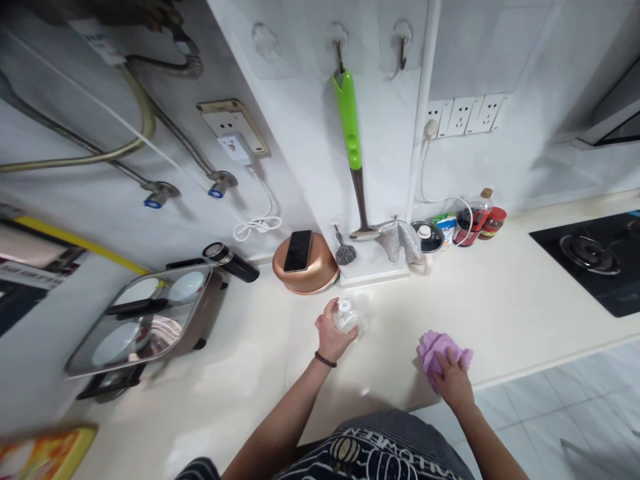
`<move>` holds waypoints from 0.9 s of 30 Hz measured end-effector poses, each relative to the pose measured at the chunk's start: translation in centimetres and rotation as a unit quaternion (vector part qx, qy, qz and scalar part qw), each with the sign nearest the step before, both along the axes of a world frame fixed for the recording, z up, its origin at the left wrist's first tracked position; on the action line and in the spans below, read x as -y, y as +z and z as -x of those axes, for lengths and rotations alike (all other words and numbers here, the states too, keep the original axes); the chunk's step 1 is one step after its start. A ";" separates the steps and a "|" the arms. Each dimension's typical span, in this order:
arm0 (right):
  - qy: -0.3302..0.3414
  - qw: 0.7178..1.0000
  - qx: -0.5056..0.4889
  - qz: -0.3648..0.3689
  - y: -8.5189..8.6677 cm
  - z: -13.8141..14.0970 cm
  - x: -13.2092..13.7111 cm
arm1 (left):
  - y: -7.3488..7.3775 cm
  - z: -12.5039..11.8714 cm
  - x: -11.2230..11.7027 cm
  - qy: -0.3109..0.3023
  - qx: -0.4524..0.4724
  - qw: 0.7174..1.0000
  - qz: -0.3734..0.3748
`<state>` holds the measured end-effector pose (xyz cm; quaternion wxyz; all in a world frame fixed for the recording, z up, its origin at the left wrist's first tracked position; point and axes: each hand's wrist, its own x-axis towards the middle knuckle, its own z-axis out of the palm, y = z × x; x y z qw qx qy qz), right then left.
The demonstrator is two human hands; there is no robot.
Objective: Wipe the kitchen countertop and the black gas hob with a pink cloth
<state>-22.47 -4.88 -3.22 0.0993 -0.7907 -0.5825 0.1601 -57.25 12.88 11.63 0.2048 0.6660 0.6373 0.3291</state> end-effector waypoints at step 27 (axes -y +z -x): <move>-0.245 0.946 -0.188 -0.097 4.7 -5.1 9.3 | -9.0 -15.1 8.0 -0.404 -0.118 0.900 0.113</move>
